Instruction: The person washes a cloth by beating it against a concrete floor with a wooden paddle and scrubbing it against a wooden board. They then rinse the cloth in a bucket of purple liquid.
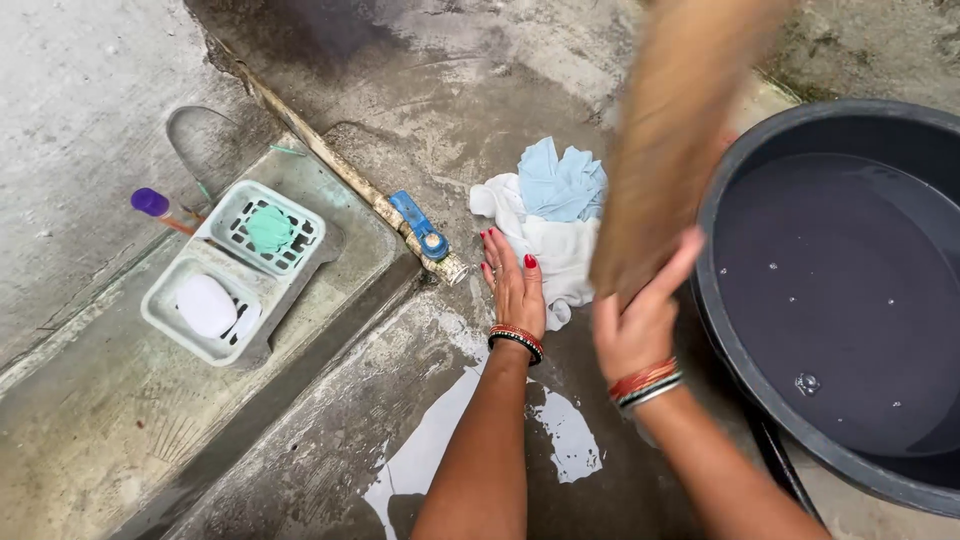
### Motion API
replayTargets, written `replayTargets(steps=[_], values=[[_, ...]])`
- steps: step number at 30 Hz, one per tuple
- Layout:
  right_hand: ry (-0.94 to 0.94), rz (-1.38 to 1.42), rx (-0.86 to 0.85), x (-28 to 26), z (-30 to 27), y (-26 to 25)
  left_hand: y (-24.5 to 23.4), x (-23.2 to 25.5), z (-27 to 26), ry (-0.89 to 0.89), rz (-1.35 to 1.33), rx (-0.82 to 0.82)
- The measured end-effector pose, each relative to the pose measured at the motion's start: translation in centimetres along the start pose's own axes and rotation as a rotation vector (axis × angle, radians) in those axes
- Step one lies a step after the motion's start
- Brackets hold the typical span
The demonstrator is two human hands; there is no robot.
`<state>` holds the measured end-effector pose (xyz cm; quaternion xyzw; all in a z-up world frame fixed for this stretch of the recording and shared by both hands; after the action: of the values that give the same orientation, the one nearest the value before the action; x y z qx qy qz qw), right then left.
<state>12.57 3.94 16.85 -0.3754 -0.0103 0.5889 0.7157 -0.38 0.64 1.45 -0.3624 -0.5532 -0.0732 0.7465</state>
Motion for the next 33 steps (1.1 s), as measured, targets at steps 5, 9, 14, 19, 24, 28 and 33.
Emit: replayTargets(steps=[5, 9, 14, 19, 24, 28, 33], values=[[0.840, -0.178, -0.884, 3.6, -9.0, 1.7, -0.8, 1.8, -0.4, -0.007, 0.051, 0.038], [0.749, 0.036, -0.713, 4.2, -11.5, 2.0, -2.8, 6.8, -1.8, 0.110, 0.182, 0.034], [1.205, 0.531, -0.498, -4.1, -15.4, 3.9, -3.7, 10.3, -1.5, 0.152, 0.391, -0.113], [0.618, 0.369, -0.641, -2.1, -19.9, 6.9, -1.4, 3.2, -2.4, 0.112, 0.497, -0.226], [0.501, 0.355, -0.642, -1.6, -5.5, -1.8, -2.2, -0.6, -1.7, 0.172, 0.583, -0.208], [0.735, 0.572, -0.189, 6.6, 2.0, -6.7, -5.9, 6.2, -0.8, 0.176, 0.854, -0.268], [0.596, 0.557, 0.087, 7.4, 5.2, -6.9, -5.4, 0.2, -1.7, 0.143, 0.959, -0.178]])
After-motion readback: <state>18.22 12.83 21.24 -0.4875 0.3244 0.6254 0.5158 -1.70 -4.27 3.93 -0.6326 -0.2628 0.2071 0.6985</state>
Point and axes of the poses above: each hand's wrist, its own z-axis towards the middle knuckle, its own y-axis out of the palm, x = y × z, the point moved 1 cm from there along z, towards the middle knuckle, and after that the axes turned 7 degrees about z, right-handed, at the moved point
